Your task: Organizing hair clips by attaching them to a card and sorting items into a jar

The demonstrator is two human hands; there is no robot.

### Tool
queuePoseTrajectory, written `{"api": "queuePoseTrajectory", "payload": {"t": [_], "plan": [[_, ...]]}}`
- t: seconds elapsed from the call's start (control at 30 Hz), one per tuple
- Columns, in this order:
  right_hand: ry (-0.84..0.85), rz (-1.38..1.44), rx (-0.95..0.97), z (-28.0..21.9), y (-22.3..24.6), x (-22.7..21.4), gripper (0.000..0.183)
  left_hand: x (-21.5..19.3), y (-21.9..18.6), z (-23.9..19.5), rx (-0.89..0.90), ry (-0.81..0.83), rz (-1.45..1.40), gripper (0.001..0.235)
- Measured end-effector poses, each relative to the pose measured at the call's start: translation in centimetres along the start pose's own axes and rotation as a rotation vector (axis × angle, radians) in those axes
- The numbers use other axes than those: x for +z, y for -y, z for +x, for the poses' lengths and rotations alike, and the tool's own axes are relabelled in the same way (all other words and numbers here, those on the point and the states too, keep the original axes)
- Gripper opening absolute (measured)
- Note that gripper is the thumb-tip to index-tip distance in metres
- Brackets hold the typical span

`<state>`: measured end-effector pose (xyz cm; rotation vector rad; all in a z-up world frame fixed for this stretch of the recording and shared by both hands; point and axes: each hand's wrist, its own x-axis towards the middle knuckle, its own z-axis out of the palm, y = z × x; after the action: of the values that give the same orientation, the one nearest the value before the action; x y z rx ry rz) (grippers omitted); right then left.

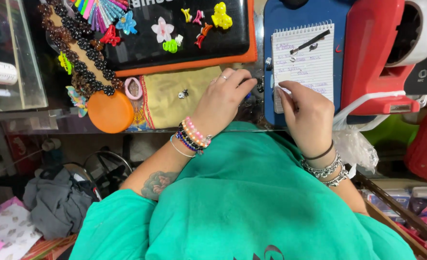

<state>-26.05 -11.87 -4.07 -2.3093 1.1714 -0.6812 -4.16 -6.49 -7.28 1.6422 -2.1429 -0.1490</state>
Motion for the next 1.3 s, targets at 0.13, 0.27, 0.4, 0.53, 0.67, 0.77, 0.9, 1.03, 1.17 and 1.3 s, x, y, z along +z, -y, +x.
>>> {"api": "queuePoseTrajectory", "payload": {"t": [0.13, 0.27, 0.4, 0.53, 0.67, 0.77, 0.9, 1.03, 1.17, 1.3], "plan": [[0.065, -0.029, -0.045, -0.1, -0.5, 0.9, 0.008, -1.2, -0.4, -0.9, -0.007, 0.008, -0.051, 0.022], [0.138, -0.102, -0.075, -0.9, -1.0, 1.8, 0.015, -2.1, -0.7, -1.2, -0.058, -0.029, -0.044, 0.017], [0.186, -0.196, -0.099, -1.3, -0.5, 2.3, 0.017, -1.9, -0.3, -1.5, -0.104, 0.013, -0.198, 0.018], [0.230, -0.261, -0.111, -1.8, -0.8, 3.2, 0.017, -2.8, -0.6, -1.6, -0.079, -0.010, -0.311, 0.023], [0.221, -0.284, -0.108, -2.3, 0.3, 3.3, 0.013, -4.3, 0.0, -2.1, -0.068, -0.057, -0.261, 0.026], [0.186, -0.326, -0.108, -2.7, 1.7, 3.2, 0.019, -5.7, 0.3, -2.9, -0.065, -0.069, -0.241, 0.027], [0.119, -0.490, -0.144, -3.3, 2.8, 4.4, 0.029, -7.4, 1.3, -4.6, -0.081, -0.134, -0.064, 0.017], [0.067, -0.558, -0.140, -3.9, 2.6, 5.8, 0.022, -7.0, 2.5, -7.2, -0.140, -0.094, -0.082, 0.020], [0.026, -0.505, -0.088, -3.8, 3.3, 6.4, 0.020, -7.1, 3.5, -7.5, -0.139, -0.146, -0.088, 0.018], [-0.061, -0.340, -0.025, -4.8, 3.5, 7.0, 0.019, -5.4, 3.5, -7.0, -0.004, -0.189, -0.113, 0.018]]}}
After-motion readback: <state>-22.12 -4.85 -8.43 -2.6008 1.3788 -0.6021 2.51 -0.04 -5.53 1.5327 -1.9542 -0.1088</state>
